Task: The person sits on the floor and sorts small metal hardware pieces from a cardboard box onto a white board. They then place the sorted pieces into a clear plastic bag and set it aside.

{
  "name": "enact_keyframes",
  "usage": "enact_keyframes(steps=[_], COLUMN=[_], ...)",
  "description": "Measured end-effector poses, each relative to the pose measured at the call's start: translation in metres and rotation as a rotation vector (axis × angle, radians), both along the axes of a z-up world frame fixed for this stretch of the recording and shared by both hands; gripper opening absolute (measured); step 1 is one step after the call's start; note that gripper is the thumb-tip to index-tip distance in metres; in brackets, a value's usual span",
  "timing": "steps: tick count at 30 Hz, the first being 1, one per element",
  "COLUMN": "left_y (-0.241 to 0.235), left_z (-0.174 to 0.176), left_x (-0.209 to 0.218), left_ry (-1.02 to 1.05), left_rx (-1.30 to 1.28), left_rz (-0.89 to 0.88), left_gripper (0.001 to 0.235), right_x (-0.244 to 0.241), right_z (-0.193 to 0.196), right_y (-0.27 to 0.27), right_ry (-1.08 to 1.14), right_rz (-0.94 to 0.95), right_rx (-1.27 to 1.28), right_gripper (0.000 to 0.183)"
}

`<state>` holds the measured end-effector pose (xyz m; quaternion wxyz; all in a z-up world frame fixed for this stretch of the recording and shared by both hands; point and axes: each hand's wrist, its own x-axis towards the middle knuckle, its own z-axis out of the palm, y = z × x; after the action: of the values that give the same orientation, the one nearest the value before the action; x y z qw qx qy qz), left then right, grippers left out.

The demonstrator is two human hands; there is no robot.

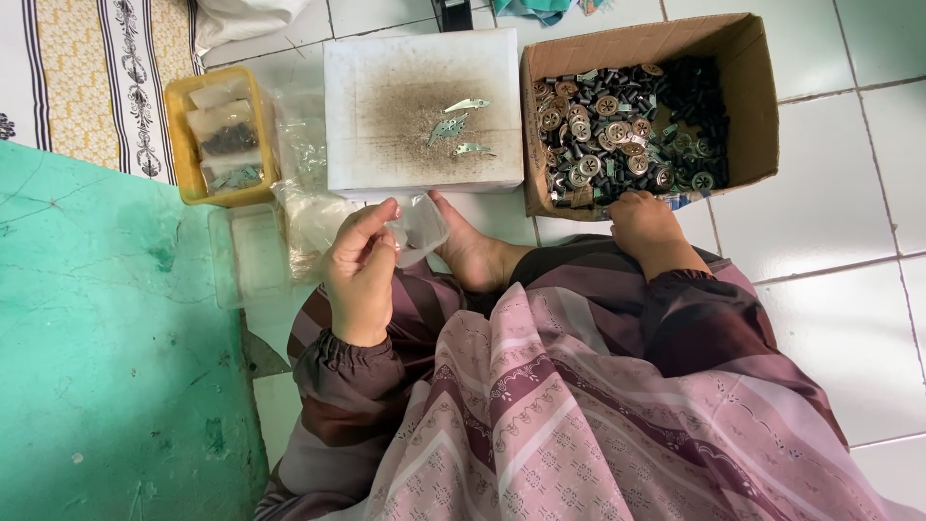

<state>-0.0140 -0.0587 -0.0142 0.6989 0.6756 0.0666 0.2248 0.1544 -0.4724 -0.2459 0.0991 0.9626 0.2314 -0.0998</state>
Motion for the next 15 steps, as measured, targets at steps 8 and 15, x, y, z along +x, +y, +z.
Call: enact_keyframes(steps=[8,15], left_y=[0.003,-0.001], left_z=[-0.011,-0.013], left_x=[-0.003,0.0], left_ry=[0.013,0.016], left_rx=[-0.012,-0.006], left_rz=[0.004,0.0], left_gripper=[0.049,0.049], right_x=[-0.011,-0.006], right_z=[0.052,0.023], right_y=[0.009,-0.002], right_ry=[0.236,0.105], right_rz=[-0.206,-0.13], right_rx=[0.226,0.159], right_gripper=[0.047,0.032])
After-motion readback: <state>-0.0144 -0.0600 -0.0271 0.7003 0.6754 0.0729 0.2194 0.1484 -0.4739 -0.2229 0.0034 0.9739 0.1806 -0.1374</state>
